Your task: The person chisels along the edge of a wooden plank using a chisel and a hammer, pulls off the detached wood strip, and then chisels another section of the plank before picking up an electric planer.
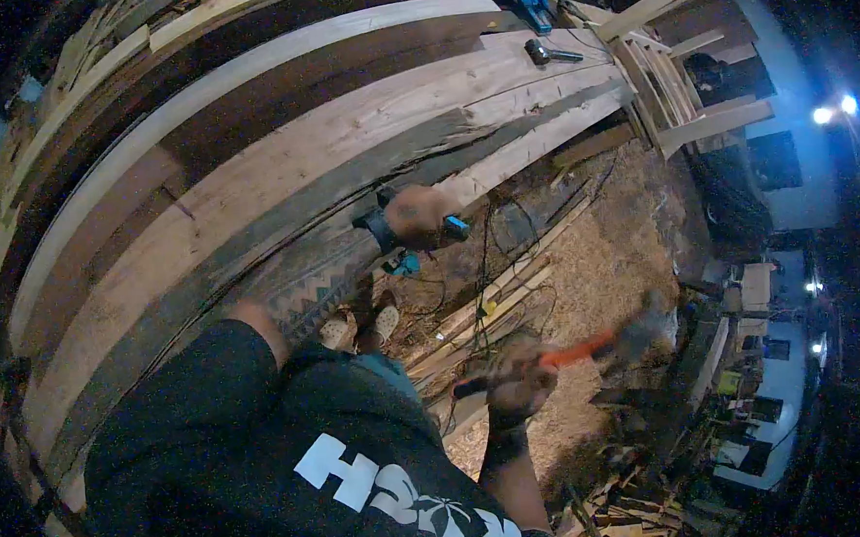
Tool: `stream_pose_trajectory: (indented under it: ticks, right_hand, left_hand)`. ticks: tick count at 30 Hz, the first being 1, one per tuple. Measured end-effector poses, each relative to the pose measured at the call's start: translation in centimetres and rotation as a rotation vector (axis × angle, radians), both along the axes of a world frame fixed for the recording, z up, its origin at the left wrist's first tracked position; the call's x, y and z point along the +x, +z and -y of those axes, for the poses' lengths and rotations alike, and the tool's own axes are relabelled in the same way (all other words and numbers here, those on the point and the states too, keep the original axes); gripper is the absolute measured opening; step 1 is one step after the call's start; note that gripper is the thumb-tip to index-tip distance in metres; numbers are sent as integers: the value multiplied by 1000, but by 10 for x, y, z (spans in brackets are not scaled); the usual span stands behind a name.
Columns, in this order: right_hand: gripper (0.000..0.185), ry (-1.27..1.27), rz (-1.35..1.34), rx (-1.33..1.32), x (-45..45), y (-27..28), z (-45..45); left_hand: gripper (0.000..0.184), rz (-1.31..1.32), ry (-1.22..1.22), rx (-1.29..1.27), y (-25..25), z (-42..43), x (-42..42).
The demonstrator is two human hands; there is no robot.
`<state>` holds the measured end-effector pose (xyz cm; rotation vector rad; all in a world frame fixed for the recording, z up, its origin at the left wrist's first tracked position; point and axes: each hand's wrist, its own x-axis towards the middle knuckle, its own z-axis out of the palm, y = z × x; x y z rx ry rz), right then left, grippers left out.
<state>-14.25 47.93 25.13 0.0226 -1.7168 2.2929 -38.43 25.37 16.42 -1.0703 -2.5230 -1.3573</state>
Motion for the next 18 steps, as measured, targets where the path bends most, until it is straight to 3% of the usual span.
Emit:
stream_pose_trajectory:
  ticks: [2, 4, 6, 8, 9, 11, 14, 17, 18]
  right_hand:
    - [20, -101, -176, 666, -8, -35, -4]
    - [9, -50, -62, 1046, -12, -61, 18]
    - [6, 21, 155, 1064, -11, -79, 33]
    - [9, -28, 164, 1019, -19, -97, 29]
    - [5, -47, 161, 1146, -18, -98, 2]
    - [27, -105, 408, -40, -18, -1, 36]
    - [42, 148, -40, -120, -26, 56, 6]
    - [43, -68, -227, -49, -33, 42, 19]
    - [40, -102, -210, 103, -36, 22, 23]
  left_hand:
    - [23, 36, 19, -25, 6, 5, 4]
    - [21, 58, -10, -15, -4, 4, -4]
    - [20, 55, -27, -8, -3, 1, -2]
    - [18, 25, -6, -5, 6, 11, 2]
    - [17, 17, 16, 4, 6, 13, -2]
    - [17, 23, 37, 21, 1, 8, 2]
    - [18, 68, 7, 68, 11, 14, 0]
    - [19, 29, 61, 124, 3, 13, -2]
    - [20, 5, 82, 143, 1, 14, -6]
